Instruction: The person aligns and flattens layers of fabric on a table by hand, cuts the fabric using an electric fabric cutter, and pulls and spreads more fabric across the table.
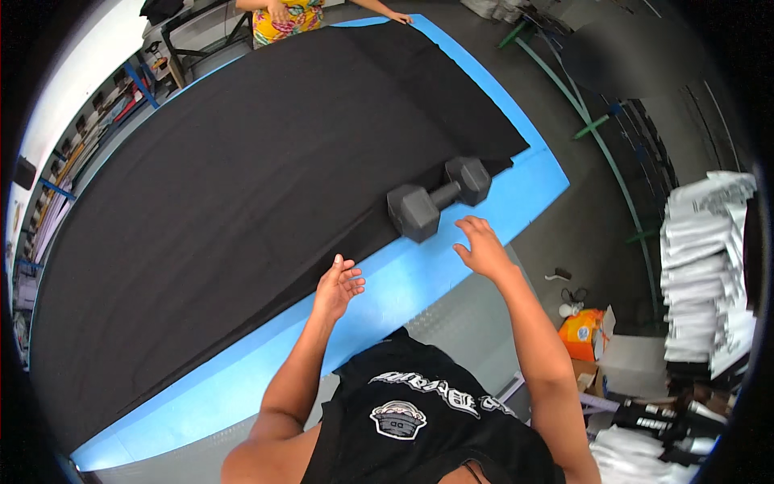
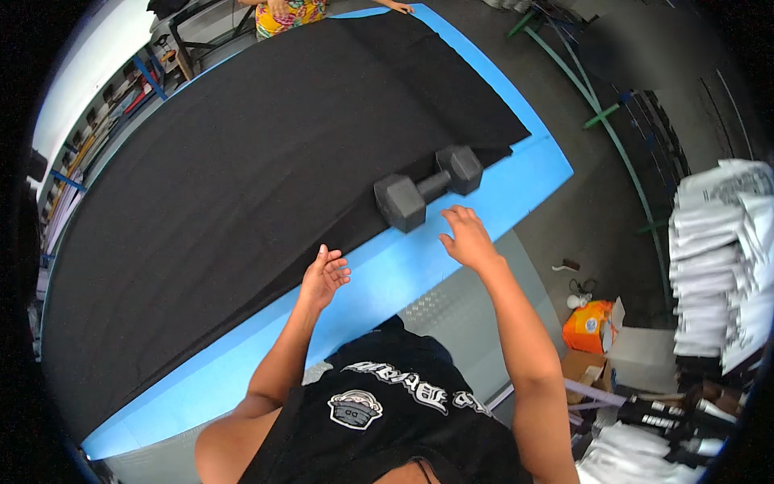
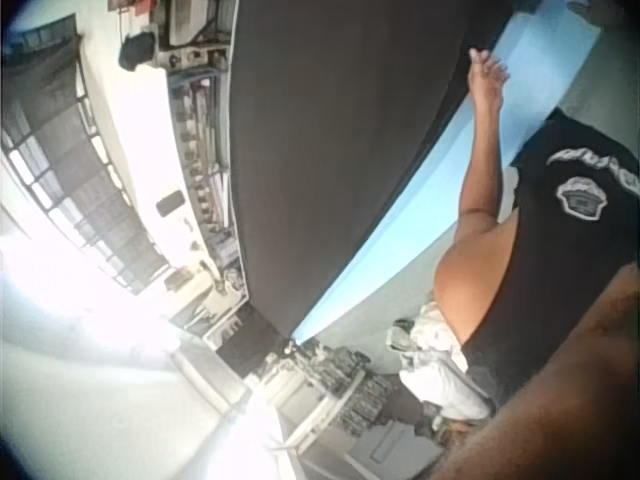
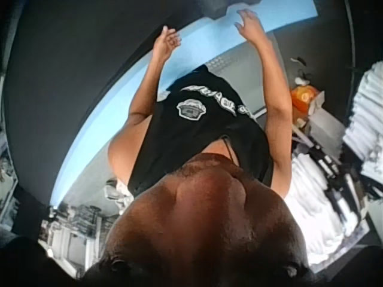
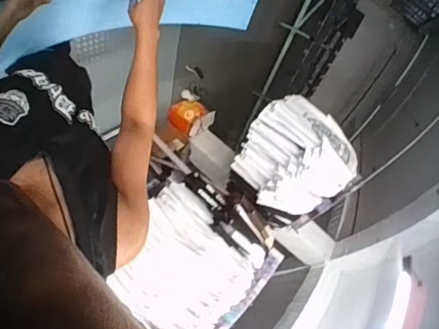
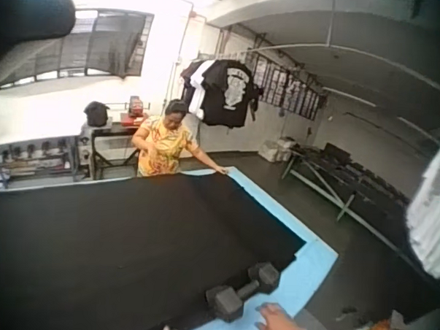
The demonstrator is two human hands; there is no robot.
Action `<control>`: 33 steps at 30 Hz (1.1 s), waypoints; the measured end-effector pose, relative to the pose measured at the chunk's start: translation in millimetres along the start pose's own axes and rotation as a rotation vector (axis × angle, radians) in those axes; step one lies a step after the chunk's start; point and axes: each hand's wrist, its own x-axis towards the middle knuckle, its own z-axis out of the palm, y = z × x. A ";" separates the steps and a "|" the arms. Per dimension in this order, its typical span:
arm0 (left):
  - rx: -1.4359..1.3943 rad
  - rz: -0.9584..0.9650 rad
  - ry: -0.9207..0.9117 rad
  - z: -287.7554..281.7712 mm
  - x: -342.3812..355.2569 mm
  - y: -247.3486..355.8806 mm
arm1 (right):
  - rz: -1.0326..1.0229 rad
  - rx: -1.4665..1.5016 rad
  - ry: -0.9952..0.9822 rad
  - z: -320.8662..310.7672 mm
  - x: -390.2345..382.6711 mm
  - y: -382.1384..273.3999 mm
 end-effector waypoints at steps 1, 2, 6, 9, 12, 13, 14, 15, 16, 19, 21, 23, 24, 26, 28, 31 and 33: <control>-0.035 -0.008 0.081 6.7 8.1 -0.1 | -0.041 -0.058 -0.010 1.4 23.0 2.9; -0.111 0.004 0.127 10.3 13.5 -0.5 | -0.135 -0.100 0.009 0.8 46.3 5.4; -0.291 0.140 0.204 17.6 23.6 10.6 | -0.378 -0.179 -0.218 14.7 124.6 38.3; -0.378 0.211 0.361 10.3 27.3 13.9 | -0.334 -0.244 -0.639 21.9 168.4 38.3; -0.366 0.273 0.444 11.0 30.4 12.1 | -0.357 -0.203 -0.706 21.8 177.5 37.3; -0.352 0.291 0.520 16.1 32.1 12.4 | -0.376 -0.205 -0.723 22.0 173.2 40.4; -0.376 0.266 0.550 14.0 34.1 13.2 | -0.396 -0.205 -0.739 21.8 166.3 44.5; -0.338 0.293 0.597 13.4 35.1 12.0 | -0.414 -0.210 -0.769 20.2 157.0 49.6; -0.350 0.283 0.603 5.5 35.4 8.8 | -0.439 -0.220 -0.791 18.0 145.2 55.4; -0.342 0.334 0.718 3.5 30.5 3.4 | -0.449 -0.211 -0.920 28.5 111.8 89.4; -0.345 0.378 0.758 11.2 30.5 3.1 | -0.448 -0.153 -0.905 36.3 93.9 116.5; -0.397 0.423 0.787 17.7 29.2 0.7 | -0.477 -0.118 -0.891 43.5 85.0 133.9; -0.398 0.428 0.785 8.6 23.1 -1.7 | -0.498 -0.086 -0.876 46.0 82.6 135.8; -0.366 0.404 0.823 11.2 23.3 -4.0 | -0.514 -0.012 -0.828 52.1 81.0 140.0; -0.269 0.390 0.832 24.4 31.6 -2.2 | -0.498 0.061 -0.762 56.0 79.3 141.9; -0.252 0.380 0.872 33.5 37.7 -2.2 | -0.585 0.406 -0.644 9.8 101.6 152.9; -0.271 0.393 0.941 39.9 42.5 -1.7 | -0.351 0.563 -0.425 -28.5 146.1 197.1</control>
